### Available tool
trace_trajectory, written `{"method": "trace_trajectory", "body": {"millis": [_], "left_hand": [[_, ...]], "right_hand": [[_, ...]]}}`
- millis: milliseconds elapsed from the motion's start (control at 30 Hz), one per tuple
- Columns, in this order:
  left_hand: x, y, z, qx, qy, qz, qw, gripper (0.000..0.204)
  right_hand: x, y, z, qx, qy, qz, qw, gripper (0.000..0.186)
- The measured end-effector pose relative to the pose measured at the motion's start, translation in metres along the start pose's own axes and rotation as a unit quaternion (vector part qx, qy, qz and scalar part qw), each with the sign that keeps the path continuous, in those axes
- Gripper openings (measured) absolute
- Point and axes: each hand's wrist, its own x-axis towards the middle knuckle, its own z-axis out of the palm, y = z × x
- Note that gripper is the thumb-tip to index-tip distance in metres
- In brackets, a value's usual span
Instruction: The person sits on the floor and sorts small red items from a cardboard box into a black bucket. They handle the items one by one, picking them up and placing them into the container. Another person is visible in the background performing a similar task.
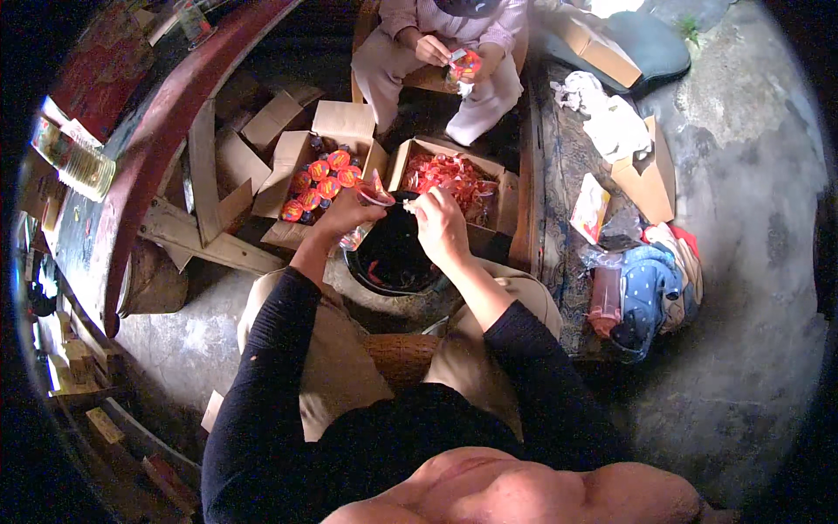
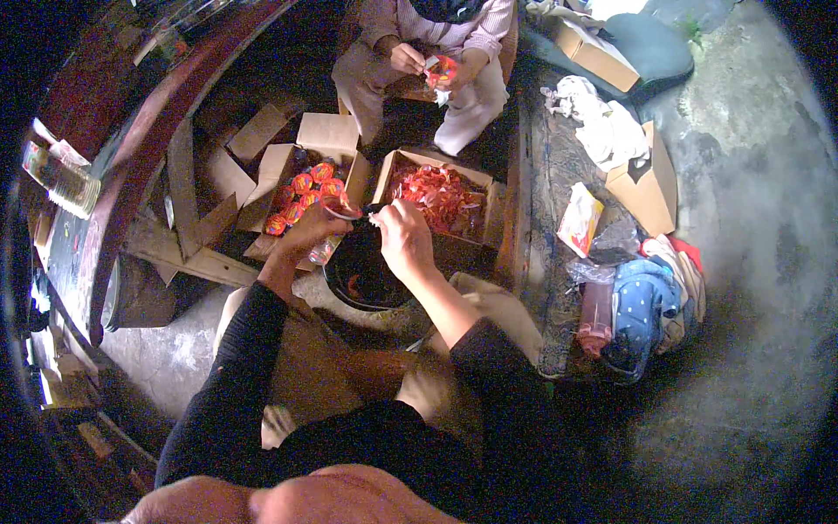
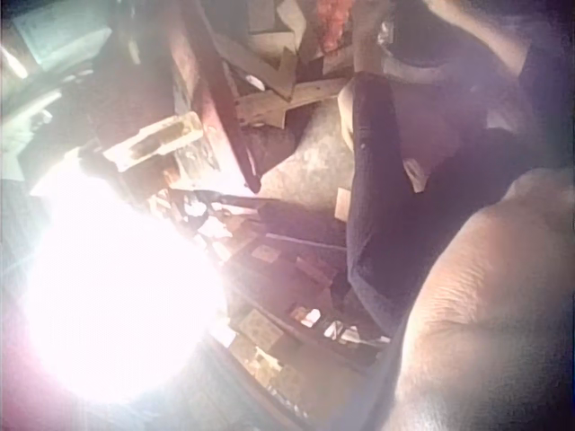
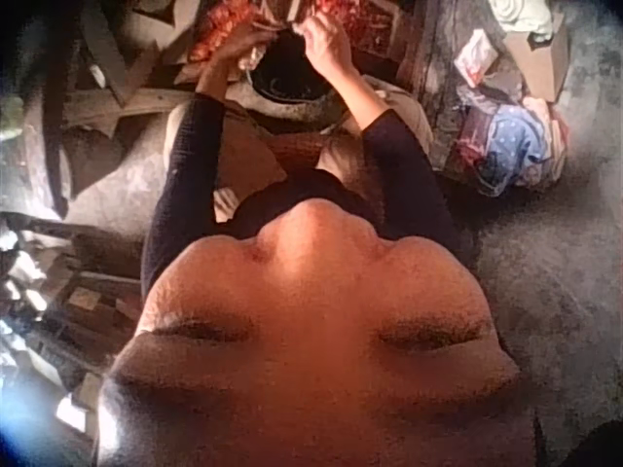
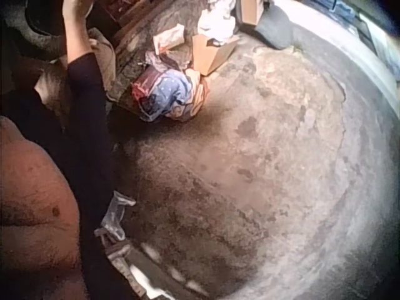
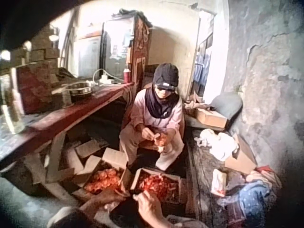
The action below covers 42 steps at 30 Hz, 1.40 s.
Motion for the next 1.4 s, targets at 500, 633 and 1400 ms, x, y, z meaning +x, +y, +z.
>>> {"method": "trace_trajectory", "body": {"millis": [500,633,1400], "left_hand": [[-0.003,0.006,0.000,0.221,0.097,0.125,0.962,0.029],[-0.006,0.013,0.001,0.215,0.075,0.075,0.971,0.028],[-0.011,0.010,0.005,-0.014,-0.084,0.011,0.996,0.040]], "right_hand": [[0.002,-0.004,-0.005,-0.031,0.022,-0.039,0.999,0.007],[0.002,0.000,-0.001,-0.080,0.023,-0.090,0.992,0.007],[0.000,0.000,0.001,0.012,-0.017,0.026,0.999,0.008]]}}
